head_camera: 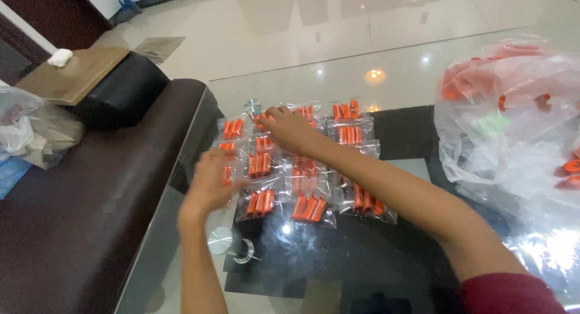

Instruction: The person picks up orange-colored items from a large bag and places several of them into individual clear plastic bags, arranging the filled bags in rows on a table.

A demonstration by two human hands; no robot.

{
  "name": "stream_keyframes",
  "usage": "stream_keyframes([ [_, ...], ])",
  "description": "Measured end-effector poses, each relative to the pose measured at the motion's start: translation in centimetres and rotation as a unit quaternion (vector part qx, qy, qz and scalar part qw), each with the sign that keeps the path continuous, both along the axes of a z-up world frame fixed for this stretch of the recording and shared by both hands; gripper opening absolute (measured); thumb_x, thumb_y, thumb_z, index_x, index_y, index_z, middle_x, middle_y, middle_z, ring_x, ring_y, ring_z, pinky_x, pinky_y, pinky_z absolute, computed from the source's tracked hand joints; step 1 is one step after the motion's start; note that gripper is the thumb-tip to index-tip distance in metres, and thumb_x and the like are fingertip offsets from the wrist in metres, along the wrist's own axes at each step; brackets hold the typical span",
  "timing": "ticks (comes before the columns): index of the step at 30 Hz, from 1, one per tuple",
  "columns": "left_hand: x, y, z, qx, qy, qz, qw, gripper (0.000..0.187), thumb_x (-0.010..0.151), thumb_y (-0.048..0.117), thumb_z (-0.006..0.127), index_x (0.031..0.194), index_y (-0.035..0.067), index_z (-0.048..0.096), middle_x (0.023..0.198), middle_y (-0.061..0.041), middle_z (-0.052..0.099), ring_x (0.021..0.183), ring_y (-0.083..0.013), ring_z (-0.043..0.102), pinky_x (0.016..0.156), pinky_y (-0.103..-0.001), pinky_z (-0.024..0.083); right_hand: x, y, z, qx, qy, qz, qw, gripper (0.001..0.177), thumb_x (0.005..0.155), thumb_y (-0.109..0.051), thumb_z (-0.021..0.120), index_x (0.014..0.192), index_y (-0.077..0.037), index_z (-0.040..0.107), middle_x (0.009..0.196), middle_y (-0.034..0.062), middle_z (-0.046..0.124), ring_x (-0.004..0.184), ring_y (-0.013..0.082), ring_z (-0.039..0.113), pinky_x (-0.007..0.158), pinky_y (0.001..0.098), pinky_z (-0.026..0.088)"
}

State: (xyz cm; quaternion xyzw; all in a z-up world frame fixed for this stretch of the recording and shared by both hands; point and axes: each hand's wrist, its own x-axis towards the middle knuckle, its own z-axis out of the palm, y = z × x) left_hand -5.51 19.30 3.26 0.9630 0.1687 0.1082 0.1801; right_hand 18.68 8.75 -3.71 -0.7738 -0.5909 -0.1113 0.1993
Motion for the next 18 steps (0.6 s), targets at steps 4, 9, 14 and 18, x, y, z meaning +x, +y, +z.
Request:
stream_keyframes([
  [4,0.3,-4.8,2.0,-0.034,0.106,-0.038,0.993,0.108,0.060,0.034,0.101,0.151,0.014,0.048,0.155,-0.034,0.035,0.148,-0.0536,0.029,0.120,-0.061,0.024,2.0,3.0,0.1,-0.014,-0.022,0.000,1.000,0.040,0.097,-0.030,0.067,0.136,-0.022,0.062,0.145,0.0118,0.053,0.135,0.0407,0.053,0.093,0.0601,0.055],
  [9,1.4,-5.4,1.5,-0.047,0.249,0.024,0.967,0.124,0.053,0.042,0.102,0.158,0.034,0.035,0.170,-0.018,0.017,0.158,-0.0410,0.013,0.118,-0.069,0.024,6.0,7.0,-2.4,-0.105,0.045,0.003,0.993,0.051,0.094,-0.028,0.069,0.144,-0.027,0.058,0.152,0.0103,0.052,0.140,0.0368,0.052,0.101,0.0607,0.053],
  [14,1.7,-5.3,1.0,-0.067,0.265,0.029,0.962,0.132,0.052,0.041,0.102,0.160,0.035,0.028,0.170,-0.018,0.013,0.158,-0.0404,0.009,0.119,-0.072,0.018,5.2,8.2,-3.0,-0.155,0.025,-0.036,0.987,0.048,0.092,-0.044,0.068,0.138,-0.030,0.063,0.126,0.0117,0.067,0.119,0.0360,0.067,0.095,0.0557,0.056],
  [18,1.6,-5.7,1.8,-0.075,0.271,0.031,0.959,0.131,0.053,0.040,0.102,0.161,0.035,0.027,0.170,-0.019,0.013,0.158,-0.0409,0.010,0.120,-0.072,0.016,3.7,8.5,-2.0,-0.088,-0.090,-0.021,0.992,0.045,0.084,-0.032,0.080,0.126,-0.023,0.066,0.115,0.0130,0.064,0.110,0.0356,0.068,0.089,0.0555,0.057],
])
